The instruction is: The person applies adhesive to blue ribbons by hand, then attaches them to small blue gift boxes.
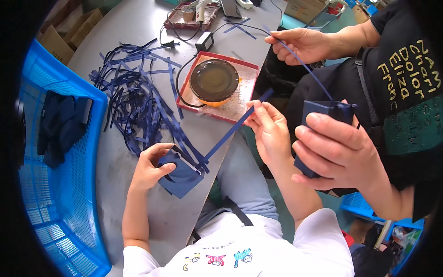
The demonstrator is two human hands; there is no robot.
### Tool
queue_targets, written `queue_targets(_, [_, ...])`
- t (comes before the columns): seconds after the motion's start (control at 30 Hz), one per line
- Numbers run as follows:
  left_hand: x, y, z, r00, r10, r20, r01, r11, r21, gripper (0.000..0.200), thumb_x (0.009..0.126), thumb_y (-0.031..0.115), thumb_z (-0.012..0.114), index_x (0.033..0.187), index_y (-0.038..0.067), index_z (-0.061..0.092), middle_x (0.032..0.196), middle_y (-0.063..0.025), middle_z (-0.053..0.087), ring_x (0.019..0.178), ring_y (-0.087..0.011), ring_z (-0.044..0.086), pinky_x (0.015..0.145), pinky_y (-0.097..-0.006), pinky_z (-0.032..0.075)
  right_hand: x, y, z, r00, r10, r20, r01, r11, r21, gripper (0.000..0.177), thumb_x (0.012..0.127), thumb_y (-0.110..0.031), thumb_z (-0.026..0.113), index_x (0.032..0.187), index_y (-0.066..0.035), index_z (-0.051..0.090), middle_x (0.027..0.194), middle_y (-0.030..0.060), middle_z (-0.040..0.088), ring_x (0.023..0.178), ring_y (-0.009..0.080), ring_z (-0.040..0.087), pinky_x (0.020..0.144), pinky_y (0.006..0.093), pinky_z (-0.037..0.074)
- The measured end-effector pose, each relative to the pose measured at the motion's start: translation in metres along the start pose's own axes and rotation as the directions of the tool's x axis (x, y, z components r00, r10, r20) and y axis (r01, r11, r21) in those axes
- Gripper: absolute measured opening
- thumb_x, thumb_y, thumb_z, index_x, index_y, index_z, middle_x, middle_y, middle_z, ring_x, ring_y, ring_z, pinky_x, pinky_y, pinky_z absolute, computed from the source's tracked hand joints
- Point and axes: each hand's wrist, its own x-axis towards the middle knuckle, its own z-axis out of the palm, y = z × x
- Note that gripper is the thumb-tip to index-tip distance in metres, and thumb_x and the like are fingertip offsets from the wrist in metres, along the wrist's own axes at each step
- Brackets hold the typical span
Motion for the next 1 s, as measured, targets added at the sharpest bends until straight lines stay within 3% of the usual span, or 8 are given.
queue_targets(0.07, [0.002, -0.004, 0.0, 1.0, -0.011, 0.001, 0.011, 1.0, 0.006, 0.046, 0.071, 0.008, 0.074, 0.113, 0.001, 0.056, 0.09, -0.0037, 0.061, 0.079, -0.008, 0.056, 0.073, -0.0213, 0.046, 0.003, -0.003, 0.007, 0.999, 0.026, 0.025, -0.029, 0.991, 0.131, 0.018, 0.093, -0.019, 0.051, 0.095, -0.003, 0.06, 0.088, 0.0059, 0.062, 0.083, 0.0148, 0.06, 0.078, 0.0301, 0.05])
queue_targets(0.1, [0.002, -0.005, 0.0, 1.0, -0.022, 0.0, 0.022, 1.0, 0.015, 0.046, 0.071, 0.008, 0.074, 0.113, 0.001, 0.056, 0.09, -0.0038, 0.061, 0.079, -0.0081, 0.056, 0.073, -0.0214, 0.046, 0.004, -0.004, 0.015, 0.99, 0.075, -0.122, -0.052, 0.982, 0.181, 0.019, 0.094, -0.018, 0.049, 0.095, -0.002, 0.058, 0.08, 0.0043, 0.059, 0.072, 0.0123, 0.057, 0.066, 0.0262, 0.048])
queue_targets(0.13, [0.002, -0.005, 0.0, 1.0, -0.026, -0.001, 0.026, 1.0, 0.017, 0.046, 0.071, 0.008, 0.074, 0.113, 0.001, 0.056, 0.09, -0.0038, 0.061, 0.079, -0.0081, 0.056, 0.073, -0.0214, 0.046, 0.008, -0.002, 0.009, 0.989, 0.079, -0.123, -0.055, 0.981, 0.183, 0.019, 0.094, -0.018, 0.049, 0.095, -0.002, 0.058, 0.08, 0.0043, 0.059, 0.072, 0.0123, 0.057, 0.066, 0.0262, 0.048])
queue_targets(0.2, [0.002, -0.002, 0.005, 0.999, -0.041, 0.011, 0.04, 0.999, 0.033, 0.046, 0.071, 0.009, 0.074, 0.112, 0.0, 0.056, 0.09, -0.0043, 0.061, 0.079, -0.0087, 0.056, 0.073, -0.0219, 0.046, 0.018, 0.002, -0.009, 0.989, 0.119, 0.088, -0.123, 0.991, 0.049, 0.018, 0.093, -0.016, 0.051, 0.092, -0.001, 0.059, 0.069, 0.0007, 0.056, 0.057, 0.008, 0.048, 0.05, 0.021, 0.04])
queue_targets(0.23, [0.002, 0.0, 0.008, 0.998, -0.049, 0.029, 0.047, 0.998, 0.04, 0.047, 0.071, 0.01, 0.075, 0.113, 0.0, 0.056, 0.09, -0.0048, 0.061, 0.08, -0.0091, 0.056, 0.073, -0.0222, 0.046, 0.02, 0.001, 0.002, 0.987, 0.156, -0.028, -0.158, 0.984, -0.086, 0.019, 0.092, -0.017, 0.054, 0.085, 0.0, 0.06, 0.062, -0.0021, 0.049, 0.048, 0.0045, 0.037, 0.042, 0.0189, 0.028])
queue_targets(0.33, [0.006, -0.002, 0.017, 0.996, -0.04, 0.085, 0.036, 0.998, 0.056, 0.048, 0.071, 0.011, 0.075, 0.114, 0.001, 0.055, 0.09, -0.006, 0.061, 0.079, -0.0096, 0.057, 0.073, -0.0225, 0.046, 0.034, 0.008, -0.004, 0.984, 0.18, -0.016, -0.176, 0.938, -0.298, 0.022, 0.09, -0.02, 0.057, 0.077, -0.002, 0.061, 0.057, -0.0046, 0.045, 0.044, 0.0023, 0.032, 0.04, 0.0182, 0.023])
queue_targets(0.5, [0.014, 0.0, 0.03, 0.993, -0.016, 0.119, 0.007, 0.998, 0.07, 0.049, 0.072, 0.013, 0.075, 0.115, 0.001, 0.055, 0.09, -0.0071, 0.061, 0.079, -0.0105, 0.058, 0.074, -0.023, 0.046, 0.053, 0.017, -0.004, 0.988, 0.148, -0.047, -0.155, 0.919, -0.364, 0.025, 0.088, -0.02, 0.059, 0.068, -0.004, 0.059, 0.048, -0.0092, 0.036, 0.04, 0.0013, 0.025, 0.039, 0.0199, 0.019])
queue_targets(1.0, [0.021, -0.005, 0.034, 0.987, 0.017, 0.158, -0.031, 0.996, 0.088, 0.049, 0.069, 0.01, 0.075, 0.113, 0.002, 0.056, 0.089, -0.0088, 0.061, 0.079, -0.0123, 0.06, 0.073, -0.0242, 0.048, 0.058, 0.023, 0.003, 0.988, 0.127, -0.083, -0.152, 0.879, -0.453, 0.021, 0.087, -0.016, 0.06, 0.069, -0.006, 0.055, 0.052, -0.0098, 0.039, 0.039, -0.0018, 0.025, 0.037, 0.0167, 0.017])
